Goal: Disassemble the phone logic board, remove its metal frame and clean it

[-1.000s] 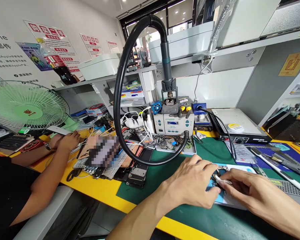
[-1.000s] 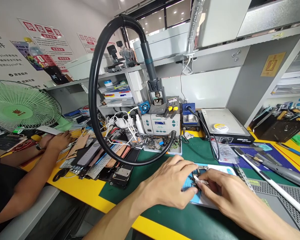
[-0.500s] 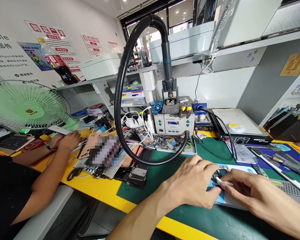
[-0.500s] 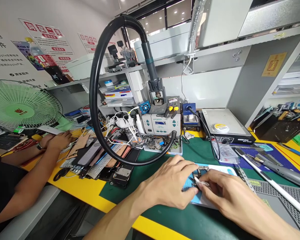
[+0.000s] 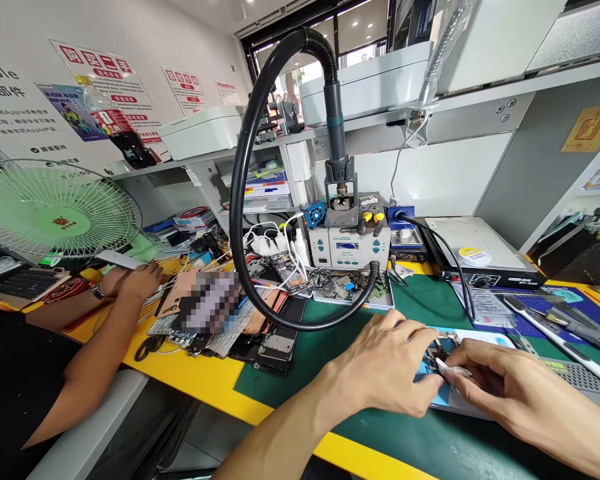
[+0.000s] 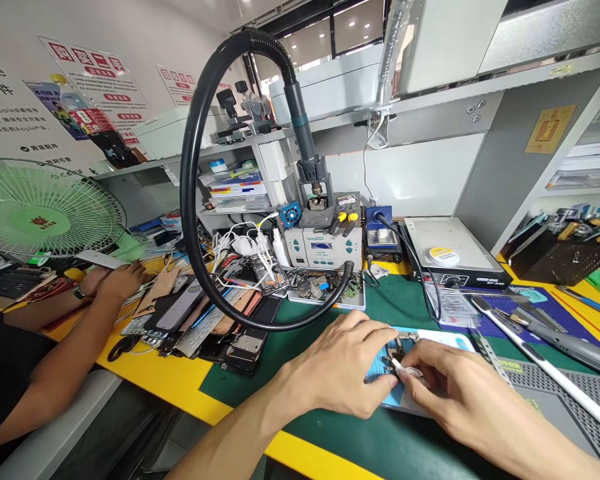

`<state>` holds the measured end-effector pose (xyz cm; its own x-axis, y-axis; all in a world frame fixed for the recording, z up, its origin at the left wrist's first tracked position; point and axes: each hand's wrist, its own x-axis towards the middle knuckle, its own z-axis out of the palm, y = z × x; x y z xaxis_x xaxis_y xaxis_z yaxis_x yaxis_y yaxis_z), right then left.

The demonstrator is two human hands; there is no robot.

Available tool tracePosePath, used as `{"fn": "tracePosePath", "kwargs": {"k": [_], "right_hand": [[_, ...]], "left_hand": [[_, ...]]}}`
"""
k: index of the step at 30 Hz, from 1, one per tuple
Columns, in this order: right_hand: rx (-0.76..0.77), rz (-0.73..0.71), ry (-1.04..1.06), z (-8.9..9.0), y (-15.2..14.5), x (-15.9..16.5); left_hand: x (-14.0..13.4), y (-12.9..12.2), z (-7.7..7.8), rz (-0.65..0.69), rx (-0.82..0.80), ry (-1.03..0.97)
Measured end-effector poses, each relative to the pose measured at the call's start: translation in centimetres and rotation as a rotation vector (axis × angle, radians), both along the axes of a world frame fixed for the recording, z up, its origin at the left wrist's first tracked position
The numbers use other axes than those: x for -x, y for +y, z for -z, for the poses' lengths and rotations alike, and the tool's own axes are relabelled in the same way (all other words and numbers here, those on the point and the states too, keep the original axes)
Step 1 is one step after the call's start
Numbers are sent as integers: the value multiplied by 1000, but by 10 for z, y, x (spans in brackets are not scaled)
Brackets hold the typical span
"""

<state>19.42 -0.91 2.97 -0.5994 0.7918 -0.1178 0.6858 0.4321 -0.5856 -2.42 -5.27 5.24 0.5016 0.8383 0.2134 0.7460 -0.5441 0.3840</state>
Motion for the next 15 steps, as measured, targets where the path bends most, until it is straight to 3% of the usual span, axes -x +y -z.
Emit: {"fn": "tracePosePath", "kwargs": {"k": [15], "right_hand": [[-40, -18, 22, 3, 0, -2]], "left_hand": [[0, -1, -1, -5, -28, 12]]}}
